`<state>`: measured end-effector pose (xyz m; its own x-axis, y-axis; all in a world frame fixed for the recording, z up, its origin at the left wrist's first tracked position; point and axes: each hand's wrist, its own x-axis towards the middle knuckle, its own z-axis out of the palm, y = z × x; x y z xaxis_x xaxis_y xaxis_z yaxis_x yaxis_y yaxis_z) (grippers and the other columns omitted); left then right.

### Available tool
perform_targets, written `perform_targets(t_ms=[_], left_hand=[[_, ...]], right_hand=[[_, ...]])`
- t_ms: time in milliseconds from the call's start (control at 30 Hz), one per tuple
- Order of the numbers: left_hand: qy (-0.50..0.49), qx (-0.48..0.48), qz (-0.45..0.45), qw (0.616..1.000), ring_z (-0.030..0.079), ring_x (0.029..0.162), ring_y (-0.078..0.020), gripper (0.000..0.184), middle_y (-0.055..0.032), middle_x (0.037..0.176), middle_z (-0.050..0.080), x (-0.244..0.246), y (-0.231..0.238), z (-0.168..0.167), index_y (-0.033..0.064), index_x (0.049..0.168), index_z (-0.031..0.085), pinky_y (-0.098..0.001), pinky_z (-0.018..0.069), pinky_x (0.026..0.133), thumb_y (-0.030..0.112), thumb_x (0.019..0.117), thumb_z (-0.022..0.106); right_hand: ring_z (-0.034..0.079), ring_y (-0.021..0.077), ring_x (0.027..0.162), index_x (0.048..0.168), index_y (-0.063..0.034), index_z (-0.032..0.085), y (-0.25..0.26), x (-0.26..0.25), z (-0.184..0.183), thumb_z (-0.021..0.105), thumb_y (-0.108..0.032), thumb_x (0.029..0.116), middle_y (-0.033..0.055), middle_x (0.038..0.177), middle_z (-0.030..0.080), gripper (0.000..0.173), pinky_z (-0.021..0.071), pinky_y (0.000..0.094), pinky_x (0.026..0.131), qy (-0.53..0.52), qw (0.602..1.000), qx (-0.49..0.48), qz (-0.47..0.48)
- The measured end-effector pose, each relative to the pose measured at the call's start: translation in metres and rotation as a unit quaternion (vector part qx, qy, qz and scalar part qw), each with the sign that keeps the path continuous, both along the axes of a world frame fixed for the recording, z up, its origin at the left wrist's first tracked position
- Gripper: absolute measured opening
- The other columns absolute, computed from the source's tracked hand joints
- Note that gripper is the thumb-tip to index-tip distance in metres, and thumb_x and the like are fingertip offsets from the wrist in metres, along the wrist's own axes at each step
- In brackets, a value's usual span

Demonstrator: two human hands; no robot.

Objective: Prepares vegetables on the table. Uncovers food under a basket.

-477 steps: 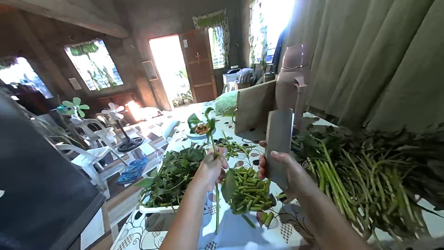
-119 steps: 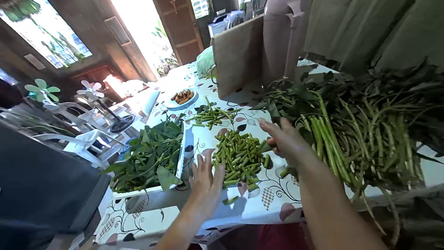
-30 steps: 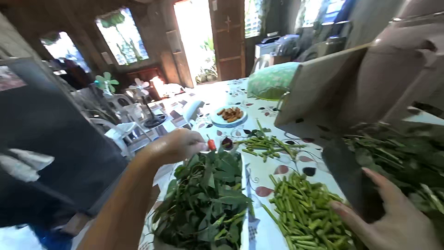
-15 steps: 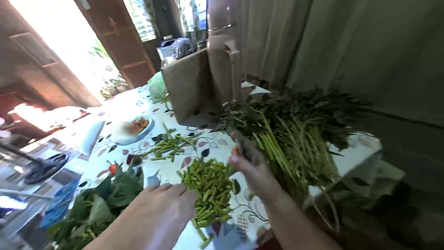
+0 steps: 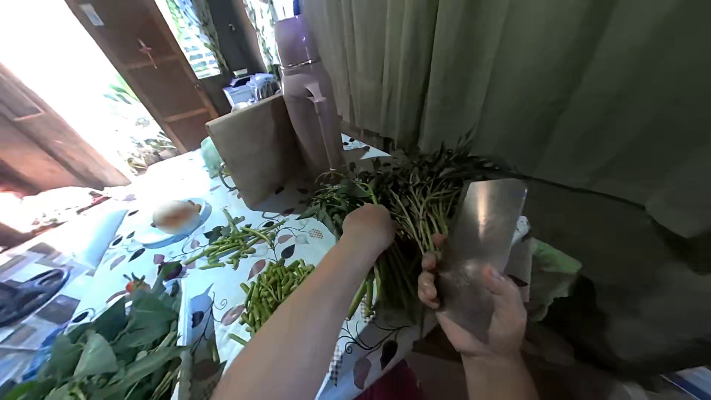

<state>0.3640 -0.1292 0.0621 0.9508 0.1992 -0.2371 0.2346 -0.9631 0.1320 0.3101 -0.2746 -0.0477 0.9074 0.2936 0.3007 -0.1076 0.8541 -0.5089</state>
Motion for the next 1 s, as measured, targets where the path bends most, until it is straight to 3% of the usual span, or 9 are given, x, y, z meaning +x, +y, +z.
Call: perform_targets(t_ms=[200,367,433,533,600,700,833,933,1000], left_hand=[[-0.006,-0.014,0.096,0.995,0.067,0.108,-0.0414,0.035,-0.025,0.113,0.068,0.018,-0.006,-0.016,-0.0025,0.103,0.069,-0.0627,0.0527,0.085,0.032,0.1005,0.063],[-0.121,-0.094,0.154,0.976,0.067,0.103,-0.0432,0.034,-0.0272,0.107,0.067,0.008,0.015,0.014,-0.0041,0.105,0.067,-0.0642,0.0527,0.084,0.029,0.0992,0.062],[-0.189,-0.138,0.159,0.959,0.068,0.091,-0.038,0.033,-0.0235,0.099,0.067,-0.003,0.034,0.035,-0.0018,0.106,0.066,-0.0595,0.054,0.079,0.029,0.1025,0.056],[-0.288,-0.175,0.138,0.931,0.065,0.072,-0.026,0.026,-0.0143,0.088,0.064,-0.039,0.065,0.064,0.0036,0.11,0.063,-0.0472,0.0551,0.067,0.025,0.1044,0.051],[-0.343,-0.164,0.113,0.918,0.063,0.068,-0.0225,0.023,-0.0117,0.086,0.062,-0.081,0.082,0.074,0.0036,0.112,0.062,-0.0438,0.0556,0.064,0.023,0.1061,0.051],[-0.417,-0.174,0.087,0.888,0.056,0.054,-0.0134,0.016,-0.0047,0.072,0.059,-0.151,0.099,0.054,0.0061,0.11,0.061,-0.0309,0.0505,0.051,0.021,0.1061,0.056],[-0.507,-0.154,0.047,0.847,0.055,0.058,0.0001,0.02,0.0024,0.073,0.061,-0.222,0.109,0.004,-0.0004,0.109,0.066,-0.0171,0.049,0.054,0.016,0.0985,0.061],[-0.556,-0.132,0.014,0.821,0.053,0.061,0.0061,0.017,0.0031,0.075,0.061,-0.26,0.11,-0.024,-0.0005,0.102,0.066,-0.0096,0.0462,0.055,0.015,0.096,0.063],[-0.567,-0.14,0.022,0.812,0.054,0.063,0.0075,0.016,0.0044,0.077,0.062,-0.282,0.109,-0.035,0.0028,0.102,0.066,-0.0083,0.0475,0.057,0.018,0.0974,0.064]], right_hand=[[0.064,0.0112,0.066,0.133,-0.0037,0.055,-0.003,0.002,-0.012,0.083,-0.049,0.0763,0.0027,0.089,0.068,0.078,0.0552,0.0247,0.057,-0.023,0.996,-0.002,0.081],[0.065,0.0131,0.068,0.138,-0.0054,0.048,-0.005,-0.003,-0.01,0.086,-0.043,0.0726,0.0045,0.094,0.067,0.085,0.0567,0.0267,0.059,0.006,0.997,-0.02,0.074],[0.067,0.016,0.069,0.134,-0.0054,0.051,-0.002,-0.003,-0.005,0.085,-0.049,0.0714,0.0058,0.09,0.067,0.084,0.0584,0.0298,0.06,0.044,0.995,-0.019,0.084],[0.07,0.0248,0.072,0.13,-0.007,0.057,0.006,-0.003,0.004,0.077,-0.055,0.0776,0.0103,0.086,0.068,0.074,0.0615,0.0428,0.063,0.075,0.989,0.015,0.126],[0.07,0.0257,0.07,0.133,-0.0093,0.056,0.014,-0.003,0.008,0.076,-0.057,0.0783,0.01,0.085,0.068,0.075,0.0618,0.0451,0.061,0.056,0.986,0.014,0.158],[0.067,0.0188,0.066,0.138,-0.01,0.053,0.029,-0.006,0.01,0.078,-0.058,0.0785,0.0056,0.087,0.067,0.081,0.0607,0.0369,0.06,-0.045,0.977,0.005,0.209],[0.058,0.0047,0.074,0.144,-0.0081,0.051,0.046,-0.017,0.016,0.069,-0.06,0.0871,-0.0045,0.096,0.063,0.079,0.0511,0.0217,0.065,-0.225,0.943,-0.067,0.235],[0.061,0.0025,0.077,0.139,-0.0115,0.056,0.063,-0.029,0.024,0.067,-0.061,0.0874,-0.0068,0.097,0.067,0.072,0.0526,0.0206,0.068,-0.259,0.923,-0.079,0.273],[0.061,0.004,0.076,0.146,-0.0119,0.05,0.078,-0.029,0.026,0.069,-0.062,0.0857,-0.0057,0.097,0.066,0.081,0.0533,0.0225,0.067,-0.271,0.905,-0.061,0.321]])
